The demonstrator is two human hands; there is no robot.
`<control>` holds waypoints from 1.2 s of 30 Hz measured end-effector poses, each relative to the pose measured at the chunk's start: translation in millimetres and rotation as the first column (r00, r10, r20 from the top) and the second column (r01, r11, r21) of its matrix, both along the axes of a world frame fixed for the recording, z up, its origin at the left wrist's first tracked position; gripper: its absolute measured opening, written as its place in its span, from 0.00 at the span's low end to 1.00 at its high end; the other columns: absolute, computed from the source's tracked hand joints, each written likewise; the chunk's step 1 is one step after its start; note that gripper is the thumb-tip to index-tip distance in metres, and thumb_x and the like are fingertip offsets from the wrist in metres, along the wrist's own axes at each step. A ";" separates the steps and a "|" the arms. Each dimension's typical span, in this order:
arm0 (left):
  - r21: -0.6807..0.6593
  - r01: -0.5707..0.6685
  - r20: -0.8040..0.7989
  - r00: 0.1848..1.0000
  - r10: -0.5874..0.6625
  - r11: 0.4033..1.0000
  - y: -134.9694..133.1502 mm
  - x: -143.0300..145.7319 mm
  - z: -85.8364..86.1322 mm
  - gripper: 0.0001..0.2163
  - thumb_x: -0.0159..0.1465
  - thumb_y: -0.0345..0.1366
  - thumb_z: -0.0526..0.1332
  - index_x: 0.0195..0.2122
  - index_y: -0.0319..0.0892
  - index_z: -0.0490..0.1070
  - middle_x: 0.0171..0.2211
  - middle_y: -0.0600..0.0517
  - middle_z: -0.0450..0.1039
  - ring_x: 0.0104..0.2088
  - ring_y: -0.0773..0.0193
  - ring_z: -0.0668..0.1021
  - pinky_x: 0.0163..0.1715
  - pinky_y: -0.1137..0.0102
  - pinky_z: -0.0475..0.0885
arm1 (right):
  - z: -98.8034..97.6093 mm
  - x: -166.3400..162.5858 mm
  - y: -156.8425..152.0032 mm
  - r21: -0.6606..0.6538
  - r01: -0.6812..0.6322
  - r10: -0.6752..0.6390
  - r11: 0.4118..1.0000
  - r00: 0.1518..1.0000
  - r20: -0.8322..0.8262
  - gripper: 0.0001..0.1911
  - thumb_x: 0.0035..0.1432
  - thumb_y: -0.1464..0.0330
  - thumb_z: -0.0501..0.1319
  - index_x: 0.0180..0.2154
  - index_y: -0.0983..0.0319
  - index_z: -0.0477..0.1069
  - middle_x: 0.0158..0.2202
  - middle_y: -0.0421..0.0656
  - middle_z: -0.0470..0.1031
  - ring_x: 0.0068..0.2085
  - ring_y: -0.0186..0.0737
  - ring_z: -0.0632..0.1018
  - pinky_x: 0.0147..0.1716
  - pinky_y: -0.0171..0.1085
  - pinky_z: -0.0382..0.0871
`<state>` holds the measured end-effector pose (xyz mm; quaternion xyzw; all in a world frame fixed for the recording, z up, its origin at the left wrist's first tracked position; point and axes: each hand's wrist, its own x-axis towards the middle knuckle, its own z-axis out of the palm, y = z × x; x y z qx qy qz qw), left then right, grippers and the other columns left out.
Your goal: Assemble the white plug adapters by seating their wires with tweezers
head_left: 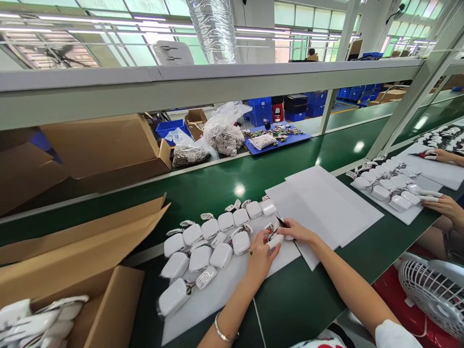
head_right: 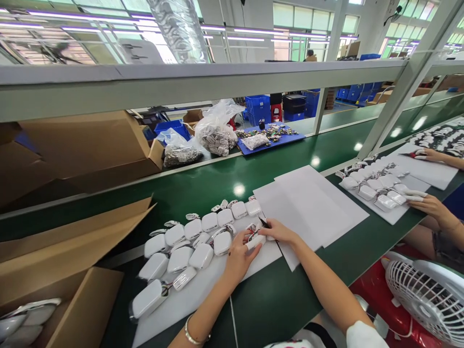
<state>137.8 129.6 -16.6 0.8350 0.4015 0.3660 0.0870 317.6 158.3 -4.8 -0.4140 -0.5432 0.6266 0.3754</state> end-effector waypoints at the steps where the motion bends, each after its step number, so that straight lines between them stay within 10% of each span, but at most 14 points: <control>1: 0.007 0.000 -0.004 1.000 0.000 1.000 -0.5 0.0 0.1 0.06 0.61 0.36 0.59 0.33 0.44 0.76 0.43 0.46 0.69 0.37 0.59 0.74 0.34 0.63 0.75 | 0.2 0.2 0.2 -0.004 -0.001 0.001 1.000 1.000 -0.002 0.16 0.47 0.59 0.65 0.32 0.65 0.69 0.27 0.37 0.68 0.29 0.32 0.66 0.29 0.32 0.57; 17: 0.022 -0.053 -0.022 0.998 0.054 0.998 -1.4 1.1 -8.6 0.08 0.62 0.37 0.58 0.34 0.42 0.75 0.43 0.45 0.70 0.37 0.58 0.73 0.34 0.62 0.74 | 0.9 -3.9 -1.9 -0.013 0.144 -0.144 0.990 0.990 0.010 0.20 0.46 0.54 0.66 0.27 0.65 0.69 0.22 0.36 0.66 0.24 0.31 0.65 0.24 0.31 0.57; 26: 0.048 -0.083 -0.092 0.992 0.087 0.995 -7.2 5.8 -12.8 0.08 0.63 0.33 0.56 0.40 0.41 0.74 0.42 0.47 0.74 0.37 0.58 0.72 0.36 0.62 0.73 | 12.2 0.0 -14.9 0.177 0.662 -0.645 0.729 0.750 -0.149 0.23 0.56 0.47 0.52 0.34 0.60 0.68 0.31 0.40 0.70 0.33 0.36 0.71 0.32 0.33 0.65; 36: 0.117 -0.140 -0.093 0.984 0.151 0.983 -10.5 10.6 -14.6 0.09 0.64 0.33 0.55 0.37 0.39 0.75 0.42 0.45 0.74 0.37 0.57 0.73 0.33 0.63 0.73 | 19.5 -20.6 -24.3 0.360 0.681 -0.718 0.638 0.695 -0.040 0.18 0.51 0.54 0.62 0.32 0.63 0.70 0.26 0.41 0.72 0.26 0.37 0.72 0.25 0.35 0.68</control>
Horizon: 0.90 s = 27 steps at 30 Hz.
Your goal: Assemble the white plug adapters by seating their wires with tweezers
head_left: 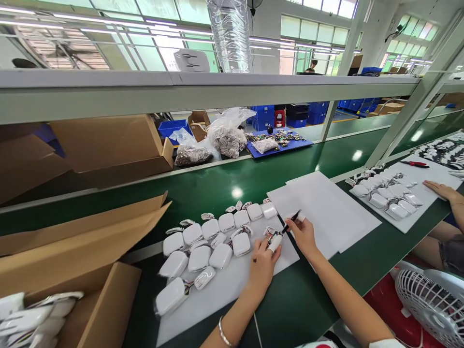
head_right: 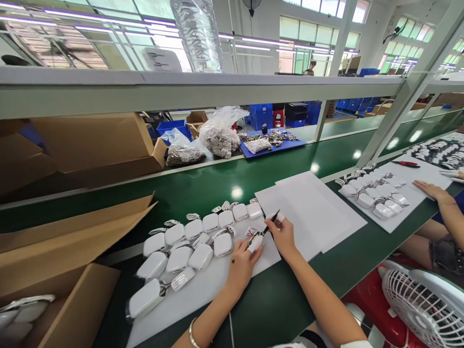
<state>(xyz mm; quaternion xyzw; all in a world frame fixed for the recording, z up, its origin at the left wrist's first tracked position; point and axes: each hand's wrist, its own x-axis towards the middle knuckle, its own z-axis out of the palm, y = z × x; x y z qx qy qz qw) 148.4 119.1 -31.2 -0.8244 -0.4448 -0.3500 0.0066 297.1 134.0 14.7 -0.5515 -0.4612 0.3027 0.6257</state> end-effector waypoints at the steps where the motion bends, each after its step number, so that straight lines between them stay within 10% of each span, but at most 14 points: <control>1: 0.006 -0.005 -0.004 1.000 0.005 1.000 -0.1 0.1 -0.3 0.09 0.64 0.33 0.55 0.36 0.39 0.75 0.42 0.45 0.74 0.37 0.57 0.73 0.33 0.63 0.73 | -1.0 -1.0 -0.3 -0.007 0.042 -0.042 0.999 0.999 0.006 0.19 0.50 0.54 0.63 0.33 0.63 0.70 0.25 0.41 0.72 0.26 0.37 0.73 0.25 0.35 0.69; 7: 0.069 0.006 0.003 1.000 -0.006 0.998 0.1 0.4 -3.4 0.09 0.64 0.33 0.55 0.37 0.40 0.75 0.42 0.45 0.74 0.37 0.58 0.73 0.34 0.64 0.73 | -5.7 -7.6 -4.9 0.124 0.349 -0.370 0.929 0.886 0.279 0.19 0.53 0.55 0.61 0.37 0.64 0.67 0.19 0.36 0.67 0.19 0.34 0.70 0.20 0.33 0.65; 16: 0.108 -0.012 0.006 1.000 0.011 0.994 0.1 2.4 -6.3 0.08 0.64 0.31 0.56 0.36 0.40 0.75 0.41 0.45 0.74 0.37 0.57 0.72 0.34 0.64 0.72 | -10.9 -21.1 -4.0 0.375 0.428 -0.566 0.822 0.685 0.459 0.16 0.59 0.56 0.56 0.29 0.63 0.67 0.19 0.40 0.71 0.19 0.34 0.72 0.20 0.32 0.65; 27: 0.101 -0.020 -0.010 1.000 0.021 0.995 -0.2 1.4 -1.4 0.07 0.63 0.32 0.56 0.37 0.41 0.75 0.40 0.47 0.74 0.37 0.58 0.74 0.33 0.65 0.73 | -14.9 -20.3 -8.1 0.160 0.436 -0.462 0.886 0.797 0.389 0.18 0.56 0.53 0.58 0.26 0.61 0.65 0.17 0.41 0.71 0.19 0.38 0.74 0.21 0.34 0.67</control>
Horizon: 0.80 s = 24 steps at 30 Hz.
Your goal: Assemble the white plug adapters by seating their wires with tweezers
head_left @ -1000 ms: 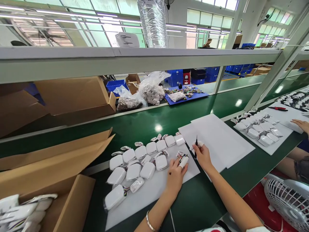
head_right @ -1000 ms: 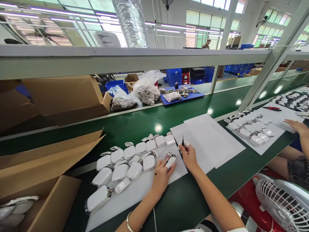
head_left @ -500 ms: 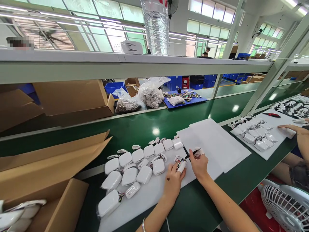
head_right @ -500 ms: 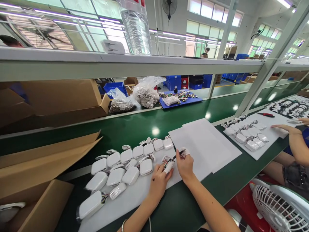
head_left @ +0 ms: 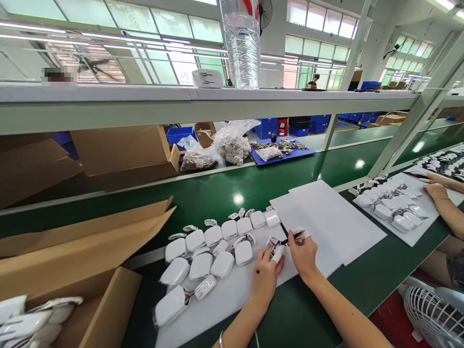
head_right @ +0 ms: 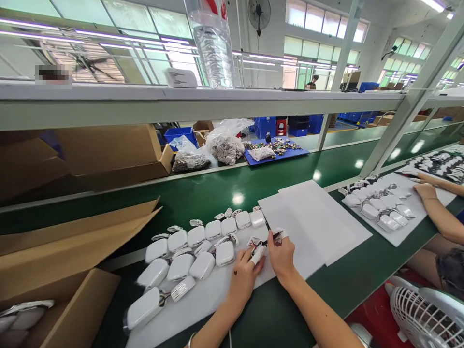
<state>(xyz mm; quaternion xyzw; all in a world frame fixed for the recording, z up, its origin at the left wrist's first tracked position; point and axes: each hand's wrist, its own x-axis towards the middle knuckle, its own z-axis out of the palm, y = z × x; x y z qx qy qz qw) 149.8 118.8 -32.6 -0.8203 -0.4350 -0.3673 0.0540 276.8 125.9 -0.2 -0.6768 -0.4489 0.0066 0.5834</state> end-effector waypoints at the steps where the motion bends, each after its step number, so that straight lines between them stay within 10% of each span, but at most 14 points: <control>1: 0.000 -0.004 -0.003 1.000 0.004 1.000 0.1 0.1 0.5 0.08 0.64 0.32 0.56 0.37 0.41 0.75 0.40 0.47 0.75 0.37 0.58 0.74 0.34 0.65 0.73 | -1.3 -0.4 0.5 -0.031 -0.007 0.006 1.000 0.999 -0.044 0.18 0.55 0.53 0.58 0.26 0.61 0.65 0.18 0.41 0.71 0.19 0.38 0.74 0.21 0.34 0.67; 24: 0.023 0.003 -0.007 1.000 -0.003 1.000 -0.3 2.0 0.2 0.06 0.61 0.30 0.58 0.35 0.40 0.75 0.40 0.45 0.74 0.36 0.57 0.72 0.32 0.64 0.73 | -0.9 14.4 3.1 0.134 -0.436 0.397 0.890 0.885 0.245 0.05 0.59 0.67 0.60 0.32 0.61 0.71 0.26 0.41 0.75 0.25 0.35 0.75 0.27 0.34 0.70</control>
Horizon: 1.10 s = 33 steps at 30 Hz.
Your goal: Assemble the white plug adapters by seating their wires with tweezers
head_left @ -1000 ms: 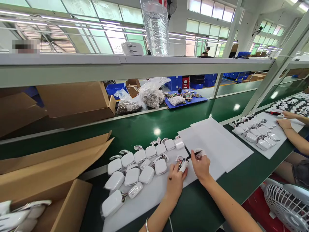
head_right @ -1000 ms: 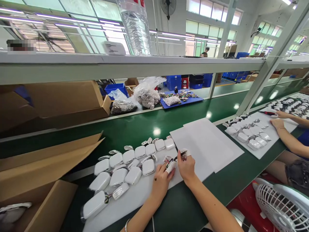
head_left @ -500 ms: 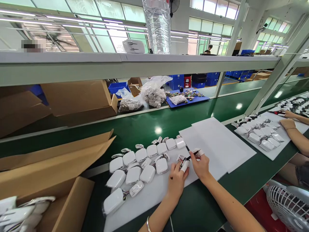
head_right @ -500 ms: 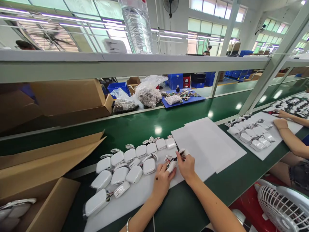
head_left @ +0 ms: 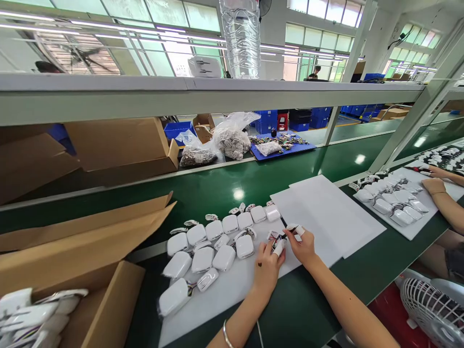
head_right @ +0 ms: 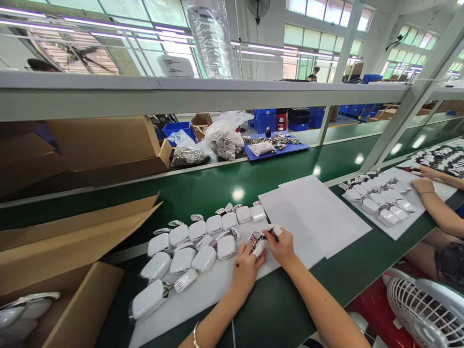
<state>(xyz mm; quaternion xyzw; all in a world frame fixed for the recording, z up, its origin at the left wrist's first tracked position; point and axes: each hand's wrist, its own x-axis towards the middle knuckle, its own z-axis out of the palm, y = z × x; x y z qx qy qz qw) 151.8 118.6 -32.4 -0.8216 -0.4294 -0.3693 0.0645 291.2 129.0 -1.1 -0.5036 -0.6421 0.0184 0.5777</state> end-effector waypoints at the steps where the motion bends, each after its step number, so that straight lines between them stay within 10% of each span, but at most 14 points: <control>1: 0.003 0.001 -0.004 1.000 -0.001 1.000 -0.3 0.1 0.0 0.06 0.61 0.30 0.58 0.34 0.40 0.75 0.40 0.45 0.75 0.36 0.57 0.72 0.32 0.64 0.73 | -0.5 0.8 -0.1 -0.002 0.005 -0.005 1.000 1.000 0.002 0.06 0.59 0.66 0.59 0.32 0.61 0.71 0.26 0.41 0.75 0.25 0.35 0.74 0.27 0.34 0.70; 33: -0.026 -0.019 -0.004 1.000 0.018 0.999 -1.3 1.3 1.5 0.08 0.62 0.31 0.56 0.38 0.43 0.75 0.41 0.46 0.74 0.36 0.57 0.73 0.32 0.64 0.72 | -0.5 4.2 0.8 -0.002 -0.043 0.043 0.999 0.997 0.065 0.09 0.61 0.65 0.55 0.32 0.59 0.70 0.26 0.42 0.75 0.27 0.38 0.76 0.28 0.36 0.72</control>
